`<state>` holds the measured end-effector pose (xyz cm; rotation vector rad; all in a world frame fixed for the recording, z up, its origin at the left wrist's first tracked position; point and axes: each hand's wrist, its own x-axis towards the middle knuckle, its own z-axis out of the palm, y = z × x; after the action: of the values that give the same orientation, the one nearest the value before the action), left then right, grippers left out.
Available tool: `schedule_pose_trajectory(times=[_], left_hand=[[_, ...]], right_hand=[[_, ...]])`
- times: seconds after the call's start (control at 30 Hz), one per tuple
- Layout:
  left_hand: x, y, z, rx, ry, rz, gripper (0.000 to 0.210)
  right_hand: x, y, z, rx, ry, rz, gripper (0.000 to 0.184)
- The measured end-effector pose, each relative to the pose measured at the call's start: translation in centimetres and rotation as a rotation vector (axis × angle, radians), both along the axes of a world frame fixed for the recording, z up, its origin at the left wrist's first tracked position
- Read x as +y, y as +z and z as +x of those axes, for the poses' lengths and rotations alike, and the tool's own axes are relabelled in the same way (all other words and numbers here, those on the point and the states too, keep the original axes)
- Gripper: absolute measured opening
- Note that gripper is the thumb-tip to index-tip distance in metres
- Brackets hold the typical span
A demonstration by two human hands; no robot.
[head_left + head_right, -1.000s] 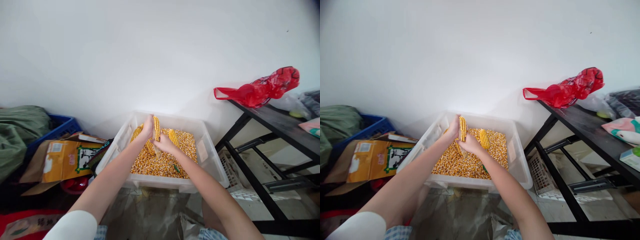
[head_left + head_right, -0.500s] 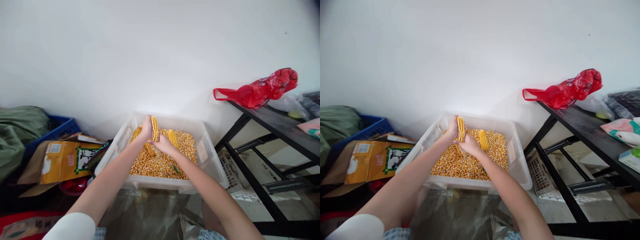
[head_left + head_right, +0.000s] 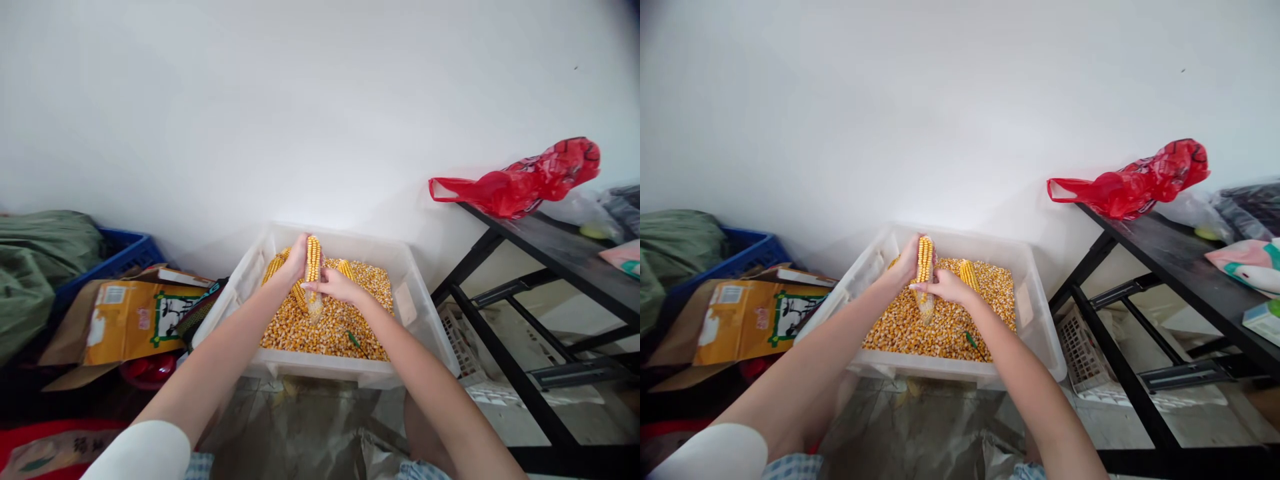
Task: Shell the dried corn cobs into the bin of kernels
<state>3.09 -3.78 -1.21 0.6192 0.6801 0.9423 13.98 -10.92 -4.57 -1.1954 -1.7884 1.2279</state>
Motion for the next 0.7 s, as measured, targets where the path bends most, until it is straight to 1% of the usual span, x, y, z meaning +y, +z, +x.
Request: schedule_pose_trajectory(times=[0.1,0.2,0.27,0.4,0.47,0.6,0.67,0.7], left_hand=[[0.3,-0.1,-0.2,0.056,-0.031,0.086,0.032],[0.6,-0.3,-0.2,0.03,-0.021,0.118,0.032],[0.6,-0.4,-0.2,0.02,-0.036,0.13,0.032],[0.3,-0.4,0.0,0.007,-0.086,0.175,0.033],[0.2,-0.3,-0.1,-0.013,-0.114,0.182,0.034],[0.2,-0.2,-0.3,-0.061,-0.157,0.148,0.034],[0.1,-0.1,-0.2,-0.057,-0.143,0.155,0.035],[0.0,-0.1,-0.1,-0.051,-0.123,0.164,0.036]], right_hand=[[-0.3,0.5,0.0,0.032,0.015,-0.059,0.038],[-0.6,1.2,0.1,0.088,0.036,-0.149,0.037],[-0.6,1.4,0.1,0.101,0.033,-0.183,0.038],[-0.5,1.4,0.2,0.113,-0.06,-0.116,0.039],[-0.5,1.4,0.2,0.151,-0.044,-0.12,0.039],[-0.7,1.7,0.3,0.224,0.045,-0.198,0.039],[-0.6,1.6,0.3,0.223,0.031,-0.203,0.039],[-0.5,1.4,0.3,0.213,-0.003,-0.195,0.039]])
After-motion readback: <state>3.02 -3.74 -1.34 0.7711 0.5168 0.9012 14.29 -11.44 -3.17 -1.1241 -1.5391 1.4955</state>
